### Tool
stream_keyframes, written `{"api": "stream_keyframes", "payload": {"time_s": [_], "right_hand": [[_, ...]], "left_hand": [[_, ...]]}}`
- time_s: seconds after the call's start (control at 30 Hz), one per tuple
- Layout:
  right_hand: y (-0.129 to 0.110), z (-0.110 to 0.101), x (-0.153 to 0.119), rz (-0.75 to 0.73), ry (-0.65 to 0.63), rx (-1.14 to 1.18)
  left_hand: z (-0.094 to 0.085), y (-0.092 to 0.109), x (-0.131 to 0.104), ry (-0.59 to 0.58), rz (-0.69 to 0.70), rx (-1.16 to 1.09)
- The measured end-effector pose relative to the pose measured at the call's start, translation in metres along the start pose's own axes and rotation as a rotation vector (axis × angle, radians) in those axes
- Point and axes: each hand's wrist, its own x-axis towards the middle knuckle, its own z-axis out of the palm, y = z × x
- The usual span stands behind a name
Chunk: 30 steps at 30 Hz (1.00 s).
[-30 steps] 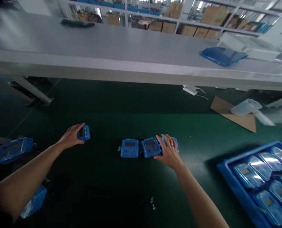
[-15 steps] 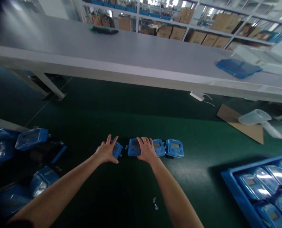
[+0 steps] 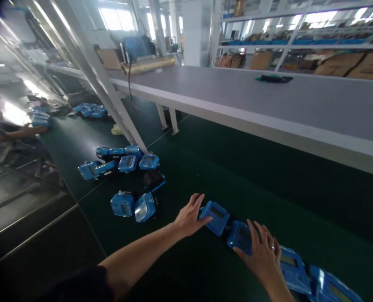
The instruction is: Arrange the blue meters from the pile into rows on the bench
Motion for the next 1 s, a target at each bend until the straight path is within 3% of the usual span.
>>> {"api": "stream_keyframes", "payload": {"time_s": [0.1, 0.17, 0.2, 0.3, 0.4, 0.47, 0.53, 0.67, 0.77, 0.9, 1.0], "right_hand": [[-0.070, -0.014, 0.001, -0.045, 0.015, 0.238], [-0.135, -0.011, 0.003, -0.101, -0.096, 0.458], [-0.169, -0.004, 0.006, -0.116, -0.165, 0.559], [-0.259, 0.028, 0.021, -0.009, -0.379, 0.785], [-0.309, 0.061, 0.036, 0.139, -0.555, 0.971], [-0.314, 0.074, 0.038, 0.198, -0.628, 1.178], [-0.305, 0.080, 0.033, 0.250, -0.647, 1.347], [-0.288, 0.084, 0.015, 0.363, -0.587, 1.356], [-0.300, 0.087, 0.011, 0.300, -0.564, 1.225], [-0.315, 0.085, 0.013, 0.264, -0.565, 1.292], [-0.293, 0.083, 0.000, 0.295, -0.585, 1.470]], "left_hand": [[-0.043, -0.066, -0.059, 0.394, 0.104, 0.009], [-0.075, -0.122, -0.092, 0.587, -0.073, 0.115], [-0.091, -0.151, -0.104, 0.613, -0.181, 0.159], [-0.138, -0.224, -0.120, 0.534, -0.402, 0.163], [-0.171, -0.268, -0.115, 0.251, -0.381, -0.080], [-0.184, -0.282, -0.108, 0.070, -0.397, -0.295], [-0.190, -0.290, -0.102, -0.026, -0.454, -0.395], [-0.188, -0.300, -0.092, -0.013, -0.453, -0.329], [-0.186, -0.303, -0.085, -0.012, -0.447, -0.373], [-0.185, -0.291, -0.085, -0.026, -0.550, -0.550], [-0.179, -0.272, -0.089, -0.043, -0.589, -0.687]]}}
